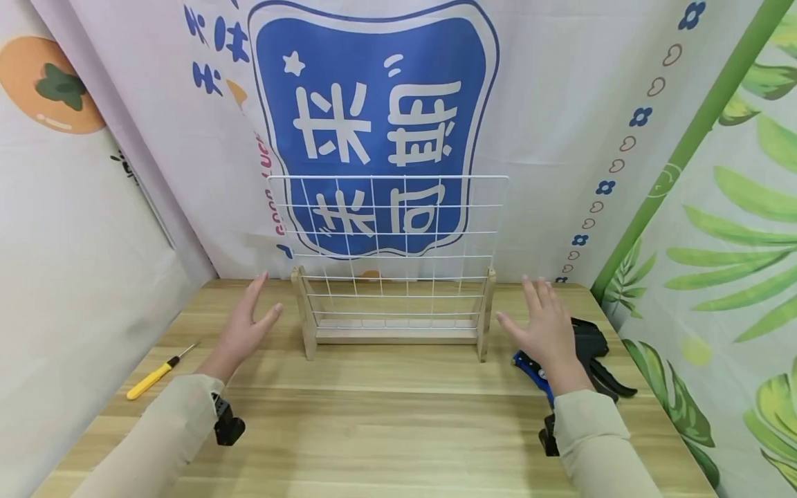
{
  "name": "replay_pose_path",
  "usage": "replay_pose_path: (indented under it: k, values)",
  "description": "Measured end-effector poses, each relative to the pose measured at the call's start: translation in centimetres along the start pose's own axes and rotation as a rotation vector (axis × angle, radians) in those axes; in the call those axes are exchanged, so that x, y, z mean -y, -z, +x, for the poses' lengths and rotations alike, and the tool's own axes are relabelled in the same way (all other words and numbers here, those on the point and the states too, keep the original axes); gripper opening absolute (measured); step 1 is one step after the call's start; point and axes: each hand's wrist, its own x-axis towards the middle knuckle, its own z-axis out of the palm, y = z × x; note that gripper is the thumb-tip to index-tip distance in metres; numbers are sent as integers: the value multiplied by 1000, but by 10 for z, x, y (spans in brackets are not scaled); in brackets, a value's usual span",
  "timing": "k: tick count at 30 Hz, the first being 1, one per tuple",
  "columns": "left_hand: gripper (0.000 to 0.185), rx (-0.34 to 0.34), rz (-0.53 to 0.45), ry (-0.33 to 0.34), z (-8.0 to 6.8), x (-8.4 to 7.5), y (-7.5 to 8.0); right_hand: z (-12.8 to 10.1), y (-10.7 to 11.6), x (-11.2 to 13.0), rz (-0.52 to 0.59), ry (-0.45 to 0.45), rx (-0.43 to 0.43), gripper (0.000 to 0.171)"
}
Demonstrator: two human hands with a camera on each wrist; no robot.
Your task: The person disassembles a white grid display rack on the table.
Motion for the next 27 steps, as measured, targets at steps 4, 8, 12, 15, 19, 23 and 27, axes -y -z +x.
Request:
replay_pose_path:
  k: [4, 8, 12, 15, 19, 23, 27]
  values:
    - [67, -42, -154, 16, 4, -2, -1, 0, -4, 14, 60, 44, -97, 76]
    - [66, -53, -261, 20, 8, -4, -3, 0, -9, 30, 109, 88, -172, 72]
    - [65, -43, -351, 31, 10, -6, -7, 0, -15, 47, 162, 101, -188, 71]
    - [64, -40, -391, 45, 11, -6, -9, 1, -23, 58, 185, 108, -191, 70]
    - [63, -31, -403, 67, 14, -4, -12, 4, -36, 70, 198, 135, -213, 69]
    - [63, -15, -399, 84, 17, -2, -16, 7, -47, 81, 232, 164, -225, 67]
    - [61, -13, -423, 82, 20, -1, -20, 8, -55, 92, 264, 148, -194, 65]
